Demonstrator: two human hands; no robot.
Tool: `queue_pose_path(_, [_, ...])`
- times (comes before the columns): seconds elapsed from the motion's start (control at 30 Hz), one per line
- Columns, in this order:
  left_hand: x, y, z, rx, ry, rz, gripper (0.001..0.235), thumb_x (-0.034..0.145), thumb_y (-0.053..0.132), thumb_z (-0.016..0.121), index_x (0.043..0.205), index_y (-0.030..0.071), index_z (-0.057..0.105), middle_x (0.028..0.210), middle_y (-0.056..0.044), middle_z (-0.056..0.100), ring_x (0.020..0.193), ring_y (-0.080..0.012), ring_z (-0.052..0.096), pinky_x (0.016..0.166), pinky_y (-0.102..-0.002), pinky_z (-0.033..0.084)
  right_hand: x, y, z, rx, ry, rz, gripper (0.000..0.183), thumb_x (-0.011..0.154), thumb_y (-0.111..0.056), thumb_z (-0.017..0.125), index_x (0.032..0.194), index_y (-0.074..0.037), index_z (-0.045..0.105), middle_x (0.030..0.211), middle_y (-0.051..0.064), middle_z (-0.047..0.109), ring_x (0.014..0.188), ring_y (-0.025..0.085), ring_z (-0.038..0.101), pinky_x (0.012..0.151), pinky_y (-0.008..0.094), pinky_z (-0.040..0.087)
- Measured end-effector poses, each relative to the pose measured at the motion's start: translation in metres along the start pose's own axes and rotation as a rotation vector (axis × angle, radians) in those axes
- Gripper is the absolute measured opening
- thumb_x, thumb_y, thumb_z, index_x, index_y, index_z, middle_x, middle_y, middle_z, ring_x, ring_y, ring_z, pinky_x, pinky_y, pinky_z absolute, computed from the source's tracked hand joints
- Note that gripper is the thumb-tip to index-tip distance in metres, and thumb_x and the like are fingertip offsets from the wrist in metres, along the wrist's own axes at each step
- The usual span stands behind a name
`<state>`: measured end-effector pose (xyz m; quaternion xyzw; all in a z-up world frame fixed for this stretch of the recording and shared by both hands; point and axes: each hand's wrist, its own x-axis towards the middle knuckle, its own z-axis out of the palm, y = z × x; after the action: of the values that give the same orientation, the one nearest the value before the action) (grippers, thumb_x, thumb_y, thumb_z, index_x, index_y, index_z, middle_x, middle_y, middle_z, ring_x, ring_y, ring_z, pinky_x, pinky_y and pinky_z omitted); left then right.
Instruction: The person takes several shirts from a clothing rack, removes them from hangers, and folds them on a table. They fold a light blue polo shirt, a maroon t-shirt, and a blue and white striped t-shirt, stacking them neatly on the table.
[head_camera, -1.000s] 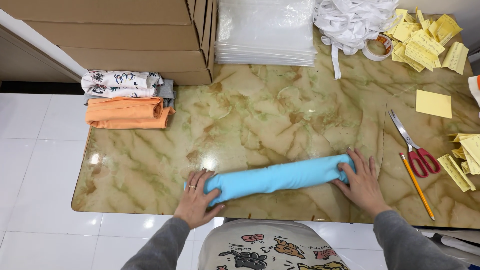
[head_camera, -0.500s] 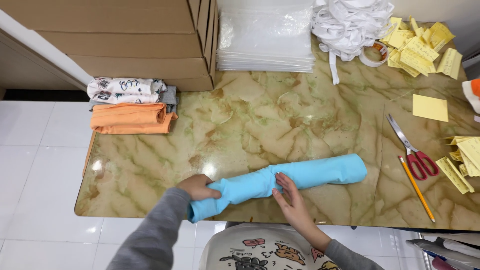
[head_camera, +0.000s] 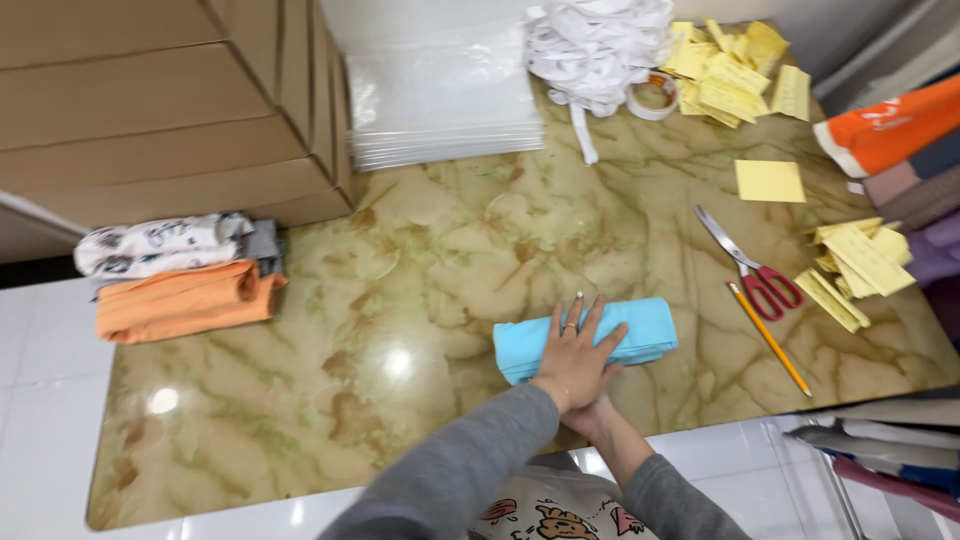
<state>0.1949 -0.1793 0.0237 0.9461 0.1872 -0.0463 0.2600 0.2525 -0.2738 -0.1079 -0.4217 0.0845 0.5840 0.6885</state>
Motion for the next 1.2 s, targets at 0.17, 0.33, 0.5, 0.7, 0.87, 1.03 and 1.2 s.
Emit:
queue_pose_path(0.17, [0.010, -0.003, 0.005, 0.186, -0.055, 0.058, 0.065, 0.106, 0.036, 0.040, 0.167, 0.025, 0.022, 0.177, -0.016, 0.006, 0.162, -0.0408, 0.000, 0.126, -0.069, -0.006, -0.027, -0.025, -0.033, -0.154, 0.301, -0.132, 0.014, 0.101, -0.014, 0.060, 0.115, -0.010, 0.058, 0.096, 0.017, 0.068, 0.083, 0.028, 0.067, 0.071, 0.041, 0.057])
queue_pose_path(0.33, [0.013, -0.019, 0.033, 0.576, 0.072, 0.087, 0.084, 0.095, 0.028, 0.054, 0.167, 0.030, 0.011, 0.176, -0.013, 0.008, 0.161, -0.0382, 0.011, 0.125, -0.065, 0.013, -0.044, -0.067, -0.049, -0.350, 0.529, -0.232, 0.012, 0.099, -0.003, 0.063, 0.108, -0.001, 0.055, 0.082, 0.030, 0.067, 0.066, 0.039, 0.070, 0.058, 0.048, 0.061])
queue_pose_path(0.5, [-0.007, -0.039, 0.050, 0.542, 0.511, 0.258, 0.062, 0.103, 0.024, 0.057, 0.163, 0.023, 0.040, 0.170, -0.010, 0.041, 0.153, -0.0326, 0.043, 0.125, -0.058, 0.036, -0.083, -0.151, 0.043, -0.881, 0.655, -0.227, 0.076, 0.093, -0.055, 0.058, 0.159, -0.020, 0.038, 0.133, 0.017, 0.052, 0.100, 0.033, 0.060, 0.073, 0.049, 0.053])
queue_pose_path(0.7, [-0.088, -0.069, -0.001, 0.428, 0.533, 0.025, 0.084, 0.084, 0.017, 0.071, 0.162, 0.012, 0.040, 0.172, -0.010, 0.036, 0.146, -0.0363, 0.045, 0.118, -0.057, 0.036, -0.040, -0.125, 0.120, -1.148, 0.502, -0.039, 0.062, 0.092, -0.053, 0.066, 0.123, 0.001, 0.066, 0.109, 0.021, 0.071, 0.074, 0.038, 0.070, 0.056, 0.049, 0.062])
queue_pose_path(0.87, [-0.176, -0.136, 0.005, 0.489, 0.679, -0.302, 0.099, 0.074, 0.001, 0.066, 0.164, 0.029, 0.039, 0.169, -0.014, 0.035, 0.148, -0.0382, 0.041, 0.121, -0.063, 0.028, 0.025, -0.046, 0.131, -1.363, 0.255, 0.051, 0.063, 0.096, -0.057, 0.051, 0.143, -0.015, 0.060, 0.109, 0.020, 0.075, 0.064, 0.033, 0.074, 0.050, 0.039, 0.056])
queue_pose_path(1.03, [-0.282, -0.208, 0.013, 0.609, 0.849, -0.629, 0.089, 0.085, -0.002, 0.052, 0.161, 0.043, 0.040, 0.166, -0.020, 0.032, 0.154, -0.0442, 0.032, 0.128, -0.062, 0.023, 0.033, 0.060, 0.204, -1.506, -0.082, 0.038, 0.051, 0.098, -0.049, 0.053, 0.136, -0.017, 0.062, 0.113, 0.011, 0.080, 0.057, 0.025, 0.079, 0.047, 0.032, 0.061])
queue_pose_path(1.2, [-0.382, -0.279, -0.023, 0.649, 0.921, -0.799, 0.073, 0.096, -0.004, 0.050, 0.152, 0.043, 0.051, 0.148, -0.013, 0.042, 0.146, -0.0362, 0.040, 0.125, -0.057, 0.038, 0.052, 0.182, 0.267, -1.561, -0.324, -0.011, 0.039, 0.098, -0.052, 0.058, 0.112, -0.016, 0.064, 0.081, 0.006, 0.075, 0.055, 0.021, 0.078, 0.058, 0.031, 0.060])
